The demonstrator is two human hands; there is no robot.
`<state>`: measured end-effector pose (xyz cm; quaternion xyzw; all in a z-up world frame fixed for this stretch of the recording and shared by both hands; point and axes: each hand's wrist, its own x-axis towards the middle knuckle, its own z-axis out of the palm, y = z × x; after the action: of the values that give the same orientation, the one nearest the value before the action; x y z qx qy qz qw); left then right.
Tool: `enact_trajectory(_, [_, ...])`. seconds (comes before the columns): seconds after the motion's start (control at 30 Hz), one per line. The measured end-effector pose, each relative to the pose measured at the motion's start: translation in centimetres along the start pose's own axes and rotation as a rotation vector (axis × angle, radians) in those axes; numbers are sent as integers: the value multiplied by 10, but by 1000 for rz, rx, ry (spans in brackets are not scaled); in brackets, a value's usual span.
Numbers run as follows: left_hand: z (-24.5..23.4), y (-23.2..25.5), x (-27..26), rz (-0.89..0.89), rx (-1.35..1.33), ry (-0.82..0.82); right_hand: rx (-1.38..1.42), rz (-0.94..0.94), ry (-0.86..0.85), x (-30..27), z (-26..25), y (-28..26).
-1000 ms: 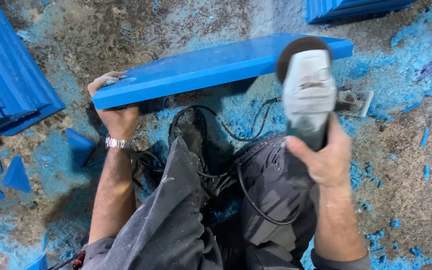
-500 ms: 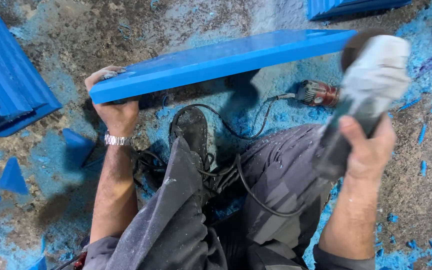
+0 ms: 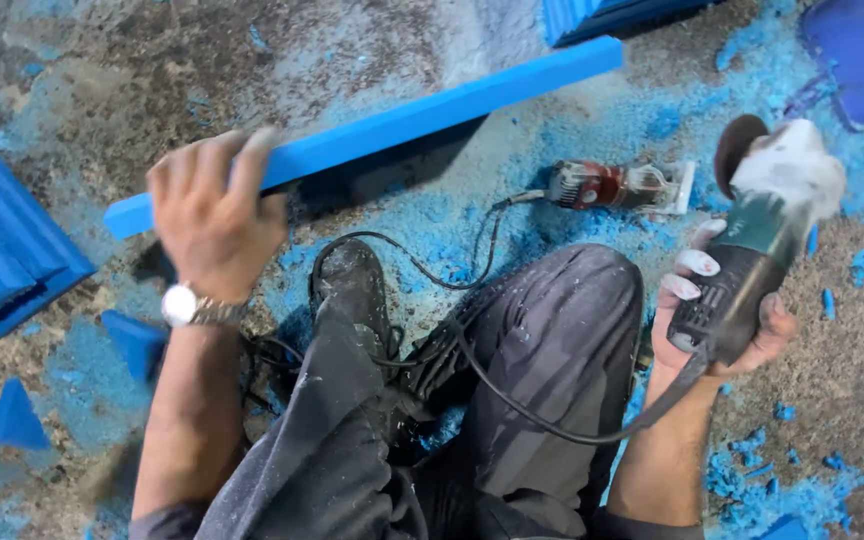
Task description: Shaping and smoothing the edges of blue plastic blocks using an angle grinder and an electric sander.
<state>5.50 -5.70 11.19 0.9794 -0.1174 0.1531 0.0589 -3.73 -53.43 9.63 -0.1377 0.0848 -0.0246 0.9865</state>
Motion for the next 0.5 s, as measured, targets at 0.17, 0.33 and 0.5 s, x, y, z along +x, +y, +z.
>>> enact_trajectory(0.17, [26,30,54,180,-31,-139,-469,-191,80,5,-10,-26])
enact_trajectory(0.33, [38,28,83,216,-37,-162,-1011,-383,345,35,-66,-65])
enact_trajectory(0.5, [44,16,88,250,-7,-119,-1471,-502,446,53,-174,-108])
